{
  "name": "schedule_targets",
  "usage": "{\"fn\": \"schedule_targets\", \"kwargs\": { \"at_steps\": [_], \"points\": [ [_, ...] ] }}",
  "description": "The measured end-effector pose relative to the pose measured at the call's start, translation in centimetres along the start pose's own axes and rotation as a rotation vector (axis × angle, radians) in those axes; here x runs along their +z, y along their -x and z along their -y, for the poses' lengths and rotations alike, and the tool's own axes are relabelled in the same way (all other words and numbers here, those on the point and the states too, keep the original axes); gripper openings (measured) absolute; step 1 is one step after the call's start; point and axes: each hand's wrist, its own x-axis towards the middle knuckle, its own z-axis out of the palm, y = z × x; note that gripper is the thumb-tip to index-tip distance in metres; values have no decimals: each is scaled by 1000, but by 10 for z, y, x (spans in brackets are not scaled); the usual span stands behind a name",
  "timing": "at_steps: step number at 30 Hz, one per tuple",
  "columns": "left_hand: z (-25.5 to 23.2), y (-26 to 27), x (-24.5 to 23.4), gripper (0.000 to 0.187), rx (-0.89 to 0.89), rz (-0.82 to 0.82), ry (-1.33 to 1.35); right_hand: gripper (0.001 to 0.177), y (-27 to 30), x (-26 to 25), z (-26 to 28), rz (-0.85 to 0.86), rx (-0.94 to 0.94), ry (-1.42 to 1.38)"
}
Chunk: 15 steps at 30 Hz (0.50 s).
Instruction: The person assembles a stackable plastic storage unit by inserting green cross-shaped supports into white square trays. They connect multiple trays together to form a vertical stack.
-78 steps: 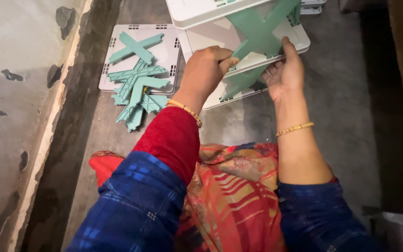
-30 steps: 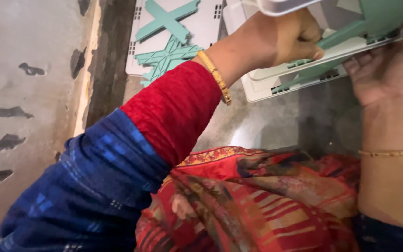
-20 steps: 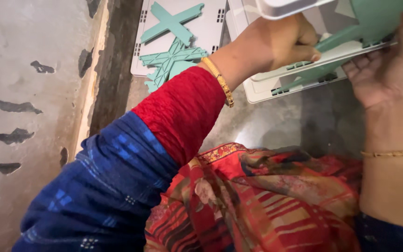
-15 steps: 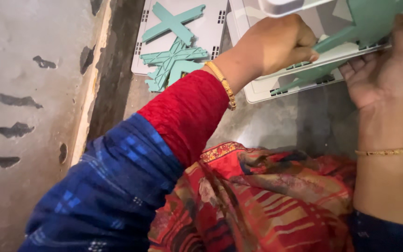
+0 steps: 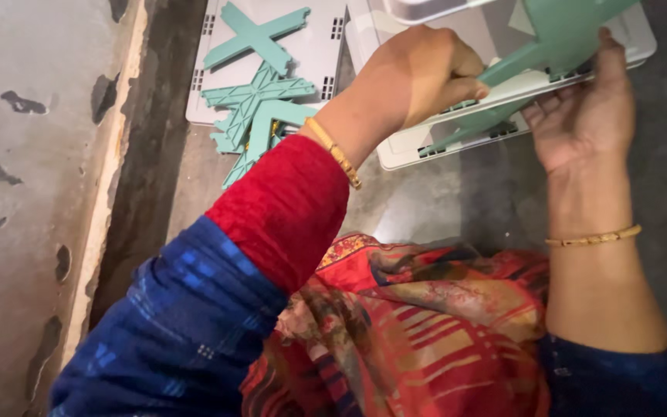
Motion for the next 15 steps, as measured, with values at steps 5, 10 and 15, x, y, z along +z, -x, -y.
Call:
{"fn": "schedule_targets", "kwargs": {
  "at_steps": [5, 10, 15],
  "points": [
    [-20, 12, 13, 19, -68, -197, -56, 50, 0, 6, 1, -7, 0, -65],
    [-25, 18, 23, 17, -158, -225, -74, 43, 0, 10, 0, -85, -6, -96],
    [-18, 20, 20, 16, -144, -263, 9, 43, -3, 16, -3, -124, -3, -116]
  ]
}}
